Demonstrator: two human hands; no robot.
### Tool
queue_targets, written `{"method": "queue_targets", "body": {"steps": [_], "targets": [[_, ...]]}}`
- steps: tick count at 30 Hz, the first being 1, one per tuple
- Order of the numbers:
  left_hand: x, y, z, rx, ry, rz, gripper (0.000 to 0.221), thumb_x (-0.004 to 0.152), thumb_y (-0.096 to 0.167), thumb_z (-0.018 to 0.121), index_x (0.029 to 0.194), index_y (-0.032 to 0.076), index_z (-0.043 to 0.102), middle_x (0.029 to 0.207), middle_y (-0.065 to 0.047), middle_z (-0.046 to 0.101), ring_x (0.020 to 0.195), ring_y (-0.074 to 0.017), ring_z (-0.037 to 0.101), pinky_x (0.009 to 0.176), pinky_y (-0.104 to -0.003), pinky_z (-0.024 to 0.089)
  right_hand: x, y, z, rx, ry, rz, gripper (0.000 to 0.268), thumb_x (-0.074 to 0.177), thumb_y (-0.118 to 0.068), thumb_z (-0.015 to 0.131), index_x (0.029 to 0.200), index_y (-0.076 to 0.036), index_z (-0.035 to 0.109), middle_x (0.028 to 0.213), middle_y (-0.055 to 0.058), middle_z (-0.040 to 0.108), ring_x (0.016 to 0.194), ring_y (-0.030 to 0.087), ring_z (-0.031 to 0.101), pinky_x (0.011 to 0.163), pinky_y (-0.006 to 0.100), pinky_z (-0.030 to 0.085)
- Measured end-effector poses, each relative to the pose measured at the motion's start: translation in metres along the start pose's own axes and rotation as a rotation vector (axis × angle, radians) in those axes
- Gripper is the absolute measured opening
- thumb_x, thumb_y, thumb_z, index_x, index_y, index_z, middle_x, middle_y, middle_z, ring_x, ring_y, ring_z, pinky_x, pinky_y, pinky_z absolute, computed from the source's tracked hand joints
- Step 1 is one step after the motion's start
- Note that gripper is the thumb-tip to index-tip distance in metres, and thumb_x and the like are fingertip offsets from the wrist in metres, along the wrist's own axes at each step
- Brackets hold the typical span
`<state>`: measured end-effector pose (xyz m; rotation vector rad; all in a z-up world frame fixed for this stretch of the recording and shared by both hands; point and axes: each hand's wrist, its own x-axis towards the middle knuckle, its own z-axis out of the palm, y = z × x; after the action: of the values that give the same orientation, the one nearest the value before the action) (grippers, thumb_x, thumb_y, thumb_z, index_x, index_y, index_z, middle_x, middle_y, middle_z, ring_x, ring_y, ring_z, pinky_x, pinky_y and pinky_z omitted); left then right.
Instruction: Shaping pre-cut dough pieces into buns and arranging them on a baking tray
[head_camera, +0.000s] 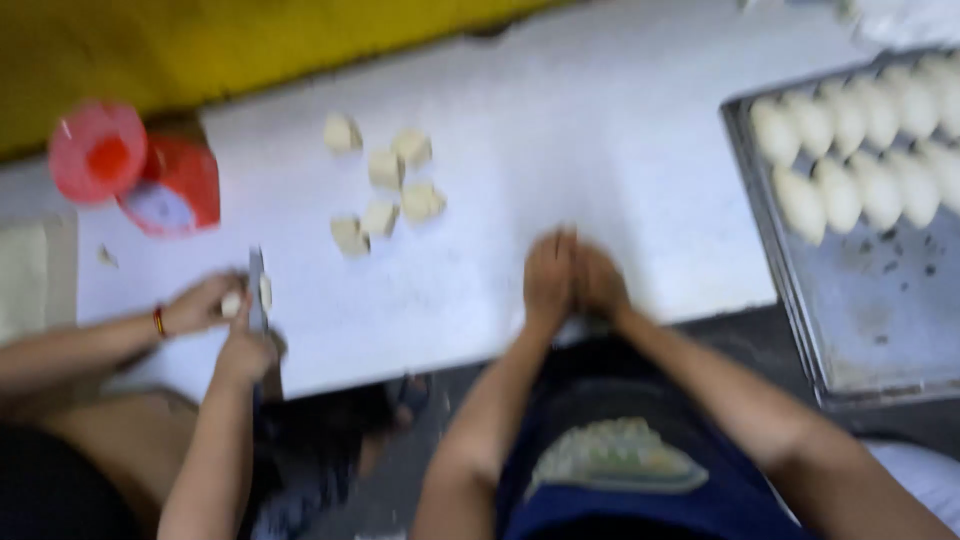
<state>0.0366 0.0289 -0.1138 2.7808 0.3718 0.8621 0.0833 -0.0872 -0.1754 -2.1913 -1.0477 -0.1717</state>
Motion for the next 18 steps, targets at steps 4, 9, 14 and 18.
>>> {"method": "queue_targets", "body": {"steps": [4,9,14,18], "targets": [[0.026,0.005,-0.024,-0.125,-0.036,-0.201,0.033,0.106,0.046,0.039,0.118,0.026,0.062,0.100,0.003,0.058,0.091,-0.0237,0.059,0.075,-0.044,0.050,0.069,-0.077,-0.082,0.358,-0.016,0.357,0.065,0.108,-0.056,0.022,0.151,-0.015,0.048,0.132,0.017,0.062,0.124,0.038,0.059,0.110,0.051,0.042],[0.015,-0.044,-0.022,-1.364,-0.218,-0.544,0.070,0.113,0.047,0.030,0.158,-0.007,0.023,0.161,-0.037,0.022,0.151,-0.0484,0.021,0.124,-0.050,0.021,0.042,-0.001,-0.042,0.994,-0.280,0.577,0.064,0.107,-0.050,0.032,0.154,-0.010,0.049,0.129,0.014,0.068,0.109,0.023,0.063,0.098,0.040,0.047],[0.019,-0.096,-0.089,-1.000,-0.033,-0.665,0.039,0.113,0.024,0.037,0.144,0.002,0.044,0.125,-0.018,0.056,0.100,-0.0231,0.062,0.088,-0.032,0.056,0.117,-0.109,-0.167,0.026,-0.708,0.111,0.067,0.079,-0.020,0.074,0.143,-0.012,0.057,0.125,0.019,0.067,0.117,0.044,0.061,0.098,0.053,0.048],[0.003,-0.089,-0.084,-0.663,-0.063,-0.344,0.025,0.108,0.025,0.052,0.126,0.012,0.062,0.108,-0.005,0.063,0.099,-0.0239,0.064,0.092,-0.036,0.051,0.091,-0.075,-0.112,-0.301,-0.780,0.107,0.066,0.073,-0.029,0.081,0.136,-0.031,0.062,0.114,0.008,0.060,0.106,0.034,0.062,0.086,0.048,0.055]]}}
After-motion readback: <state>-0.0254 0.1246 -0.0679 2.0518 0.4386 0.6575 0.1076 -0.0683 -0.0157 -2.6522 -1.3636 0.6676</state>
